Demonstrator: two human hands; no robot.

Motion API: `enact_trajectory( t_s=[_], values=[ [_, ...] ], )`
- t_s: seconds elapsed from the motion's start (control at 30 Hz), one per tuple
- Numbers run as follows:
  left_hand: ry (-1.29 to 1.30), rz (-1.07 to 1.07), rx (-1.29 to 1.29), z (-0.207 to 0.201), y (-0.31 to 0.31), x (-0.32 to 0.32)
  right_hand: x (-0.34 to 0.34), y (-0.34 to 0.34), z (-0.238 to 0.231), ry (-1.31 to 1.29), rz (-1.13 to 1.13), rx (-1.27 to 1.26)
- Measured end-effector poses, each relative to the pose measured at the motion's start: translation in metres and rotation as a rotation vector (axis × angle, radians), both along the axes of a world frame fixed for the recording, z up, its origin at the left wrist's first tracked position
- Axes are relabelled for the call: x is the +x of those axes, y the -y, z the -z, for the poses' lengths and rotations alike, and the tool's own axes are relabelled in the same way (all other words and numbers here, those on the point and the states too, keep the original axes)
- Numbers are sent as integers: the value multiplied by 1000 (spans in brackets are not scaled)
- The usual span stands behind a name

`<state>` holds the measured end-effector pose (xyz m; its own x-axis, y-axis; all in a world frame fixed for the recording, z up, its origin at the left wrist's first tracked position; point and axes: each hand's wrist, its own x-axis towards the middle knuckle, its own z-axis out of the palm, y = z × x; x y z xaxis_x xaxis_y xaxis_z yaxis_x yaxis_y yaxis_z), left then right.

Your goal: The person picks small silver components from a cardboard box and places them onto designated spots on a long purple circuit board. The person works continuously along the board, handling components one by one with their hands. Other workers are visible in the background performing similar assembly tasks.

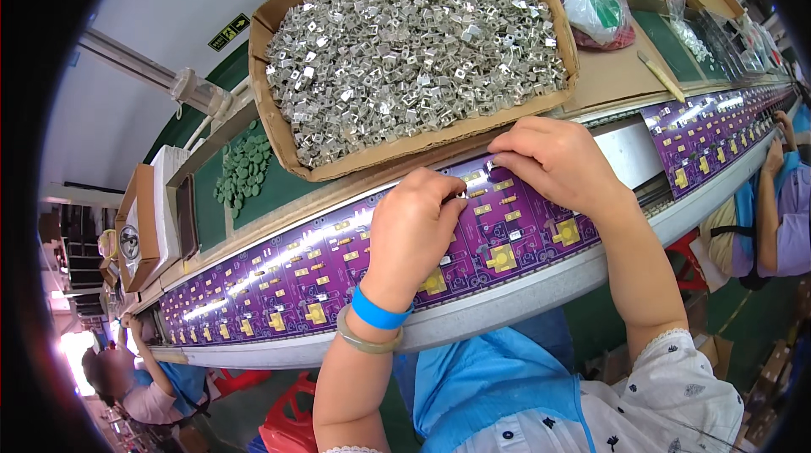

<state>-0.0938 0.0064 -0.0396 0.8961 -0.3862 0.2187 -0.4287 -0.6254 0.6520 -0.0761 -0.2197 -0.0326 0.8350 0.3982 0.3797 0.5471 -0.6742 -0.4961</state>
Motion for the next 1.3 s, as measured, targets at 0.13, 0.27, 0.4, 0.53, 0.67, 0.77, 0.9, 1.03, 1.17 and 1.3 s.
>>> enact_trajectory(
  t_s=[0.13, 0.27, 0.4, 0.53, 0.67, 0.77, 0.9, 1.03, 1.17, 1.3],
  values=[
    [-20, 18, 12, -1, 0, 1, 0, 0, -3, -17, -8, 40],
    [-17, 18, -9, 1, 1, 1, 2, 2, -3, -15, -25, 94],
    [14, 43, 12, 2, -2, 2, -2, 3, -16, 19, 58, 375],
    [30, 17, 2, 3, -4, -2, -1, 17, -17, -75, 216, 1005],
    [52, 16, 32, 6, -1, -2, 10, 24, -22, 36, 244, 1121],
    [35, 2, 54, 4, -4, -4, 15, -2, -32, -32, 210, 874],
    [117, -47, -51, -12, -4, -3, 32, -35, -44, 29, 65, 322],
    [294, -164, -106, -33, -12, 23, 54, -52, -32, 237, 74, -38],
    [331, -188, 49, -31, -13, 57, 59, -60, -31, 220, 127, -210],
    [300, -164, 146, -25, -12, 69, 55, -59, -25, 177, 160, 57]
  ],
)
